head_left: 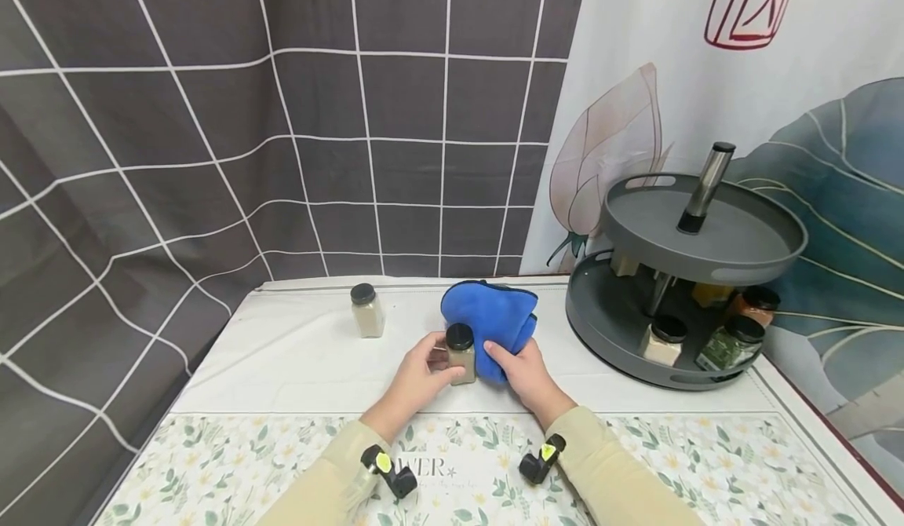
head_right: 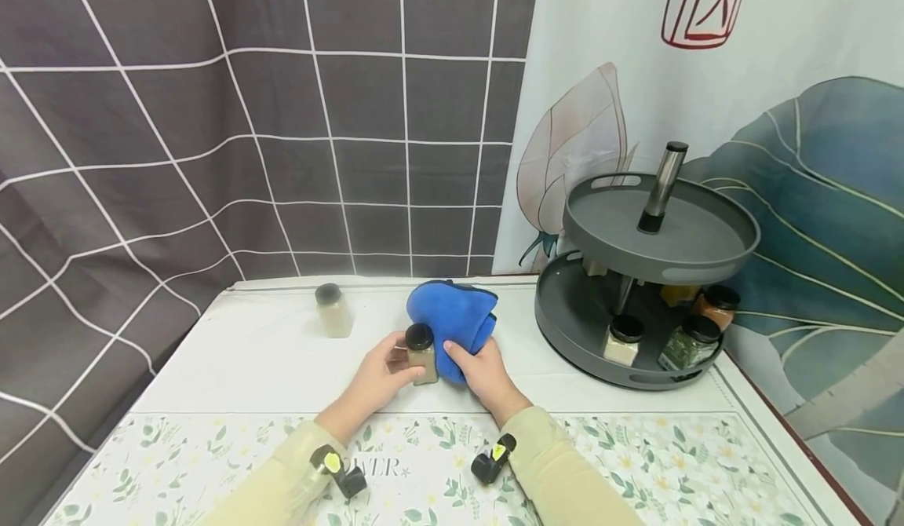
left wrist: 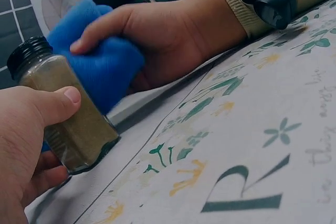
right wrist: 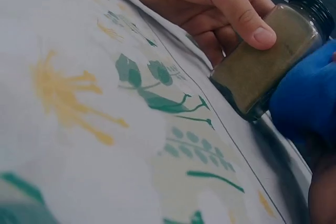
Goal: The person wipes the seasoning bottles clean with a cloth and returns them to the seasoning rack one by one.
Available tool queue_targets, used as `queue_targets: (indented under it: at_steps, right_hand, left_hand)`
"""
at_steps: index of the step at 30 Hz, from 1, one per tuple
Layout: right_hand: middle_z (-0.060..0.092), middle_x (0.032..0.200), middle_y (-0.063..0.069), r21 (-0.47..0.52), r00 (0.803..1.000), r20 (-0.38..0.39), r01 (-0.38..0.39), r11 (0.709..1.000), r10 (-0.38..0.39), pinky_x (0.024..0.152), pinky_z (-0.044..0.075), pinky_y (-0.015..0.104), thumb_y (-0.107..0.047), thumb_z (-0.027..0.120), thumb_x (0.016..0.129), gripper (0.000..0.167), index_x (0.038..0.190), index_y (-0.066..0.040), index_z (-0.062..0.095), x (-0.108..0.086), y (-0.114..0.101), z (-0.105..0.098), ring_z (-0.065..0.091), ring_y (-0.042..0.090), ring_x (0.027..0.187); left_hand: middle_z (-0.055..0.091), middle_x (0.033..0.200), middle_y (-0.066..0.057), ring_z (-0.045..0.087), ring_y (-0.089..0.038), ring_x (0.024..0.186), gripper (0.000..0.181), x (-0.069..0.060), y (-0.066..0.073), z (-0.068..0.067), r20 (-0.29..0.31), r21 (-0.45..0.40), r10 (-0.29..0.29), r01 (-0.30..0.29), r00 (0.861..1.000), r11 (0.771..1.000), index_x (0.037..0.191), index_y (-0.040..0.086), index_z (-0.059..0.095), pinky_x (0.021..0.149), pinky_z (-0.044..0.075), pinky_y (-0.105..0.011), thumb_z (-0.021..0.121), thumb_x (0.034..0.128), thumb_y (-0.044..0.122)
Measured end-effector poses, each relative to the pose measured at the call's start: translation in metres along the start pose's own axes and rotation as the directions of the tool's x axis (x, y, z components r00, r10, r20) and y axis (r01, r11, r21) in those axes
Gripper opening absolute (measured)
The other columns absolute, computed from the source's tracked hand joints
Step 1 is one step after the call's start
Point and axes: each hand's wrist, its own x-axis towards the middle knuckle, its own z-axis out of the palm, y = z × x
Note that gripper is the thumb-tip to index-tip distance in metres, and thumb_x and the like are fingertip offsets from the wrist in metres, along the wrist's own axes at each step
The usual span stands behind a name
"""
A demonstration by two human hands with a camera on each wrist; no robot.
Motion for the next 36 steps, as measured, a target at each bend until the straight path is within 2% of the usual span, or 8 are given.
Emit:
queue_targets:
  at_steps: [4, 10, 16, 20, 23, 27, 31, 36]
  right_hand:
    - [0.051, 0.145, 0.021, -0.04, 0.999, 0.025, -0.022, 0.999, 0.023, 0.115, 0.034, 0.054, -0.013, 0.068, 0.092, 0.064, 0.148, -0.001, 0.039, 0.0012, 0.0029, -0.0008, 0.049, 0.038, 0.135]
    - [0.053, 0.141, 0.021, 0.152, 1.0, -0.005, -0.004, 0.988, 0.005, 0.114, 0.036, 0.049, -0.01, 0.067, 0.09, 0.062, 0.144, 0.0, 0.041, 0.001, 0.0016, -0.0009, 0.052, 0.031, 0.129]
    - [0.053, 0.144, 0.021, -0.03, 0.999, 0.028, -0.026, 0.999, 0.027, 0.116, 0.034, 0.054, -0.013, 0.067, 0.094, 0.062, 0.148, 0.0, 0.04, 0.0023, 0.0064, 0.0004, 0.049, 0.037, 0.135]
    - [0.053, 0.142, 0.021, 0.081, 0.999, 0.022, -0.03, 0.996, 0.029, 0.114, 0.036, 0.053, -0.01, 0.068, 0.088, 0.066, 0.146, 0.0, 0.039, -0.0001, 0.0032, 0.0003, 0.051, 0.035, 0.131]
    - [0.053, 0.142, 0.02, 0.147, 1.0, 0.011, -0.019, 0.989, 0.018, 0.114, 0.037, 0.05, -0.012, 0.068, 0.089, 0.065, 0.147, -0.002, 0.039, -0.0006, -0.0005, 0.0016, 0.052, 0.031, 0.13]
    - [0.054, 0.144, 0.019, 0.062, 1.0, 0.006, -0.021, 0.998, 0.021, 0.115, 0.036, 0.052, -0.016, 0.069, 0.094, 0.062, 0.147, -0.002, 0.041, 0.0012, -0.0009, 0.0034, 0.051, 0.034, 0.133]
    - [0.055, 0.142, 0.021, -0.02, 0.999, 0.01, -0.037, 0.999, 0.037, 0.115, 0.035, 0.055, -0.014, 0.068, 0.092, 0.061, 0.146, 0.0, 0.042, 0.0016, 0.0011, 0.0027, 0.051, 0.037, 0.133]
    - [0.057, 0.138, 0.02, 0.111, 0.999, -0.02, -0.026, 0.993, 0.028, 0.113, 0.039, 0.052, -0.012, 0.07, 0.089, 0.06, 0.142, 0.0, 0.046, 0.0004, 0.001, 0.0018, 0.054, 0.033, 0.127]
  left_hand:
    - [0.066, 0.118, -0.009, 0.066, -0.025, 0.108, 0.054, 0.0005, 0.0004, -0.0001, 0.002, 0.013, -0.013, 0.013, 1.0, 1.0, 0.134, 0.01, 0.058, 0.095, 0.055, -0.039, 0.082, 0.0862, 0.022]
    - [0.066, 0.118, -0.009, 0.066, -0.025, 0.108, 0.057, 0.0003, 0.002, 0.0005, -0.001, 0.012, -0.023, 0.023, 1.0, 1.0, 0.135, 0.011, 0.057, 0.095, 0.055, -0.038, 0.082, 0.0855, 0.024]
    - [0.066, 0.116, -0.008, 0.066, -0.024, 0.106, 0.056, -0.0005, 0.0, 0.001, -0.007, 0.012, -0.014, 0.014, 1.0, 1.0, 0.133, 0.009, 0.058, 0.094, 0.056, -0.036, 0.083, 0.0843, 0.022]
    - [0.066, 0.114, -0.006, 0.065, -0.023, 0.106, 0.055, 0.0004, -0.0002, 0.0011, -0.016, 0.019, -0.005, 0.006, 1.0, 1.0, 0.131, 0.009, 0.059, 0.095, 0.055, -0.037, 0.084, 0.0836, 0.022]
    - [0.066, 0.115, -0.006, 0.065, -0.022, 0.106, 0.056, 0.001, -0.0007, 0.0007, -0.021, 0.026, -0.005, 0.005, 1.0, 1.0, 0.131, 0.009, 0.059, 0.096, 0.055, -0.036, 0.084, 0.083, 0.023]
    - [0.065, 0.116, -0.007, 0.067, -0.023, 0.105, 0.056, 0.0007, -0.0002, -0.0006, -0.022, 0.033, -0.012, 0.013, 1.0, 0.999, 0.131, 0.01, 0.059, 0.094, 0.056, -0.036, 0.085, 0.0828, 0.023]
    - [0.066, 0.115, -0.008, 0.067, -0.024, 0.103, 0.057, -0.0001, 0.0004, -0.0008, -0.023, 0.047, -0.013, 0.014, 1.0, 0.999, 0.132, 0.011, 0.059, 0.092, 0.057, -0.036, 0.085, 0.0826, 0.023]
    - [0.066, 0.117, -0.008, 0.067, -0.025, 0.105, 0.06, -0.0015, 0.0013, 0.0003, -0.015, 0.049, 0.003, -0.002, 1.0, 0.999, 0.134, 0.009, 0.058, 0.093, 0.056, -0.037, 0.084, 0.0823, 0.022]
